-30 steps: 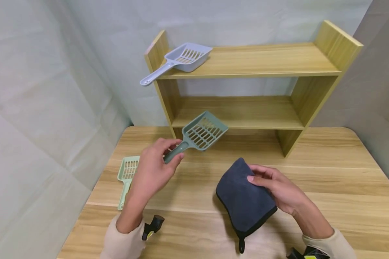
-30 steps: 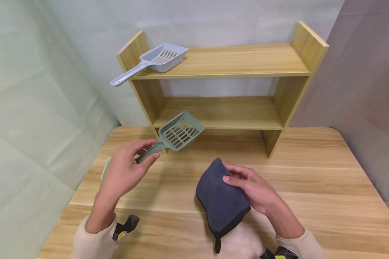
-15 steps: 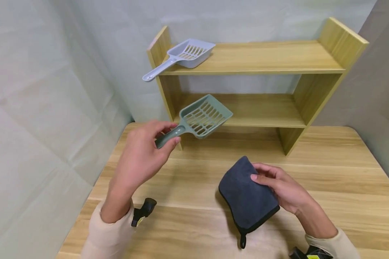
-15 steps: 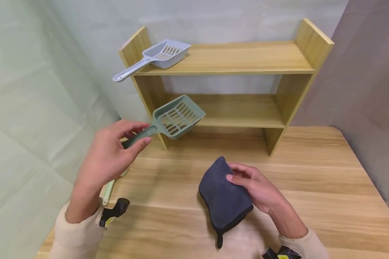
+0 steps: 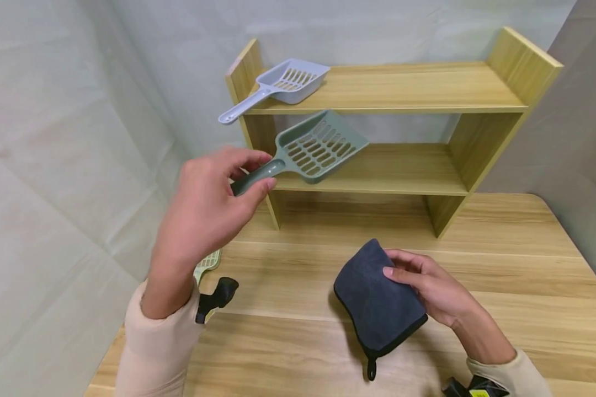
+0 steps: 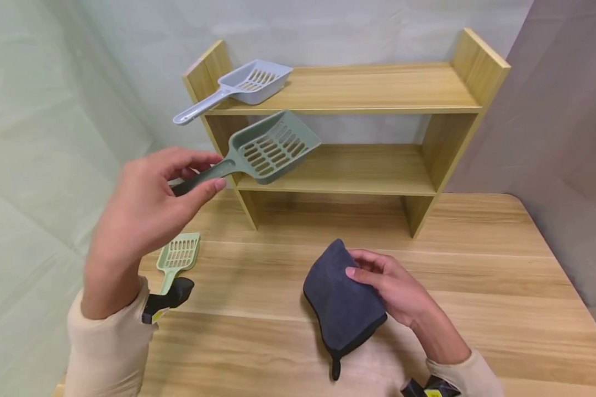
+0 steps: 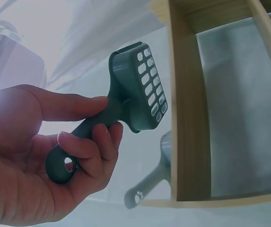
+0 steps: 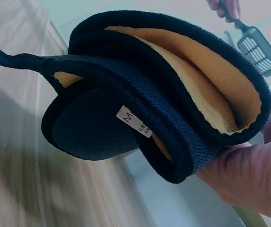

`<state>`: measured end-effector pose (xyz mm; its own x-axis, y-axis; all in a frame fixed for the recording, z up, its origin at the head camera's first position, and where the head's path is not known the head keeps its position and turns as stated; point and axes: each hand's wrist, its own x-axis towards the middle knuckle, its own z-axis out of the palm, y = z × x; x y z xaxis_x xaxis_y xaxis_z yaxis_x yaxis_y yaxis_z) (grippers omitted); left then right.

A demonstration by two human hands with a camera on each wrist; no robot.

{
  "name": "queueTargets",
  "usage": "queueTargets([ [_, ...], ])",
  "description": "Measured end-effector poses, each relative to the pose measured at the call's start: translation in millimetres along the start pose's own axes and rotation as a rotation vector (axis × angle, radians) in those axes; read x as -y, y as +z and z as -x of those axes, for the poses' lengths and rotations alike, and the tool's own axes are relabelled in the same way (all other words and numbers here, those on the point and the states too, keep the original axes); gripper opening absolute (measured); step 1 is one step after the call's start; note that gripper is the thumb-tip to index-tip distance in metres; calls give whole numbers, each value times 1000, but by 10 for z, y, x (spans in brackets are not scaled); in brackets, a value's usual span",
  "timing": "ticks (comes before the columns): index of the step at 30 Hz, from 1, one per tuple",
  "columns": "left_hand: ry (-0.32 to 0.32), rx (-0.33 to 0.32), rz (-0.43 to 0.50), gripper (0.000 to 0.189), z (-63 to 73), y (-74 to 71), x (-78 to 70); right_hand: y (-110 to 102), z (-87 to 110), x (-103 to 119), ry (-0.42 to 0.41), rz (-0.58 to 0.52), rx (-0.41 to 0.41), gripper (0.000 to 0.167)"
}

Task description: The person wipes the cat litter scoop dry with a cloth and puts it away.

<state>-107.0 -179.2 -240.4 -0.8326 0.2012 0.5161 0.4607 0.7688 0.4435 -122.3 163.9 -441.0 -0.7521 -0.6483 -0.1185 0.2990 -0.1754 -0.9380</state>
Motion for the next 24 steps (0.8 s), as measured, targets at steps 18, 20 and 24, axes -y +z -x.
queueTargets([
  [18, -181, 112, -26, 30, -872, 68, -190, 0, 30, -1, 9, 24, -35, 30],
  [20, -184, 122, -34, 31, -955, 94, -198, -2, 35, -6, 7, 22, -31, 30],
  [24, -196, 126, -49, 33, -1100, 165, -211, -10, 45, -21, 3, 10, -7, 32],
])
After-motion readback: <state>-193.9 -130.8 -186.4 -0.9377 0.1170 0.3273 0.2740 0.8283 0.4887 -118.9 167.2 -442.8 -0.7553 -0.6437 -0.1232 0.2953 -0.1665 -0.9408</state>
